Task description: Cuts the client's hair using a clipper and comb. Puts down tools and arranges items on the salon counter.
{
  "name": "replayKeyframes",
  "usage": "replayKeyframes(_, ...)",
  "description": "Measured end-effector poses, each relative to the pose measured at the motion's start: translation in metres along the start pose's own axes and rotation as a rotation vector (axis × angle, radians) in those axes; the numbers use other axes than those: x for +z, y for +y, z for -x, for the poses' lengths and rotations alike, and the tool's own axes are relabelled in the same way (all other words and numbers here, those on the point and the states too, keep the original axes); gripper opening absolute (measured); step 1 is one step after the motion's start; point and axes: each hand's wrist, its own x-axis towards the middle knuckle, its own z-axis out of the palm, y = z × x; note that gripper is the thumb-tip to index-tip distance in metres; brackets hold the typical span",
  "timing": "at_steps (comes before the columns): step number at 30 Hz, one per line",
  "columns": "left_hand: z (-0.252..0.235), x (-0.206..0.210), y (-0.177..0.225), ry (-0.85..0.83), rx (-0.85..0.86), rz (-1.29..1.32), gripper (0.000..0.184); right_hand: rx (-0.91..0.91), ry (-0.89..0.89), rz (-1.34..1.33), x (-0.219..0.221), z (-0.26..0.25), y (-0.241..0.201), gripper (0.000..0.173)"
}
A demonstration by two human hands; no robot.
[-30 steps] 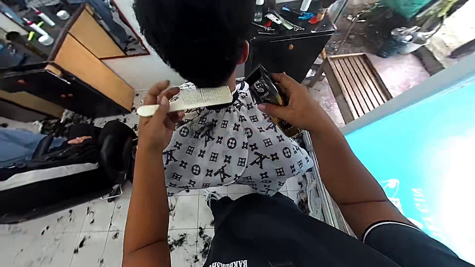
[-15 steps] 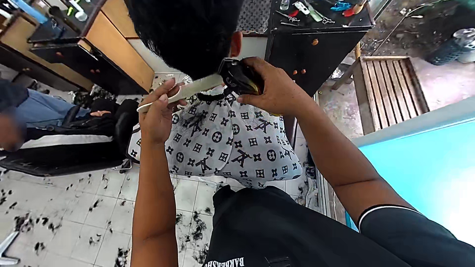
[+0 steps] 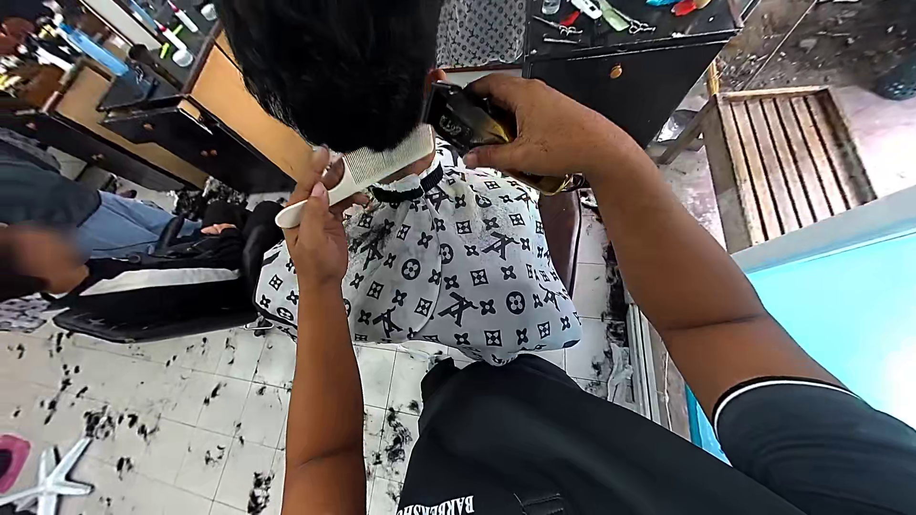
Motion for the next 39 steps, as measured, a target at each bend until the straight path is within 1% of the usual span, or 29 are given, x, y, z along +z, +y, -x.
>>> replayKeyframes(4, -0.007, 0.011, 0.009, 0.028, 0.112, 0.075, 0.047, -0.021, -0.001, -0.072, -0.011, -0.006, 0.004, 0.063)
replayKeyframes(7, -0.005, 0.015, 0.011, 0.021, 0.157, 0.089, 0.044, -0.039, 0.0, -0.077, -0.013, -0.006, 0.001, 0.066)
replayKeyframes(13, -0.002, 0.016, 0.013, -0.039, 0.193, 0.061, 0.041, -0.124, 0.025, 0.029, -0.006, 0.001, -0.01, 0.073)
replayKeyframes(20, -0.001, 0.017, 0.01, -0.045, 0.205, 0.074, 0.04, -0.168, 0.036, 0.156, 0.011, 0.009, -0.036, 0.072)
replayKeyframes(22, 0.001, 0.017, 0.007, -0.05, 0.176, 0.085, 0.04, -0.167, 0.024, 0.217, 0.02, 0.008, -0.036, 0.073)
replayKeyframes(24, 0.005, 0.012, 0.004, -0.026, 0.058, 0.069, 0.039, -0.148, 0.008, 0.221, 0.024, 0.008, -0.029, 0.073)
replayKeyframes(26, 0.009, 0.0, -0.002, 0.034, -0.111, 0.048, 0.04, -0.083, 0.003, 0.141, 0.023, 0.009, -0.017, 0.07)
replayKeyframes(27, 0.01, -0.007, -0.006, 0.064, -0.173, 0.054, 0.041, -0.045, 0.002, 0.093, 0.021, 0.009, -0.01, 0.07)
replayKeyframes(28, 0.011, -0.011, -0.008, 0.092, -0.2, 0.075, 0.042, -0.005, 0.0, 0.045, 0.02, 0.007, -0.002, 0.069)
replayKeyframes(29, 0.011, -0.014, -0.01, 0.115, -0.189, 0.109, 0.043, 0.023, 0.0, 0.003, 0.019, 0.005, 0.004, 0.069)
replayKeyframes(31, 0.008, -0.012, -0.007, 0.13, -0.112, 0.153, 0.041, 0.046, 0.011, -0.051, 0.02, 0.002, 0.01, 0.069)
replayKeyframes(33, 0.005, -0.01, -0.003, 0.099, -0.04, 0.17, 0.04, 0.032, 0.028, -0.051, 0.024, 0.001, 0.006, 0.07)
replayKeyframes(35, 0.003, -0.012, -0.003, 0.041, -0.013, 0.169, 0.036, -0.021, 0.045, -0.019, 0.03, 0.002, -0.005, 0.073)
replayKeyframes(37, 0.002, -0.022, -0.003, 0.006, -0.071, 0.103, 0.035, -0.068, 0.056, 0.01, 0.035, 0.005, -0.011, 0.075)
replayKeyframes(39, -0.002, -0.029, -0.003, 0.05, -0.153, 0.031, 0.038, -0.061, 0.077, 0.016, 0.035, 0.009, -0.011, 0.073)
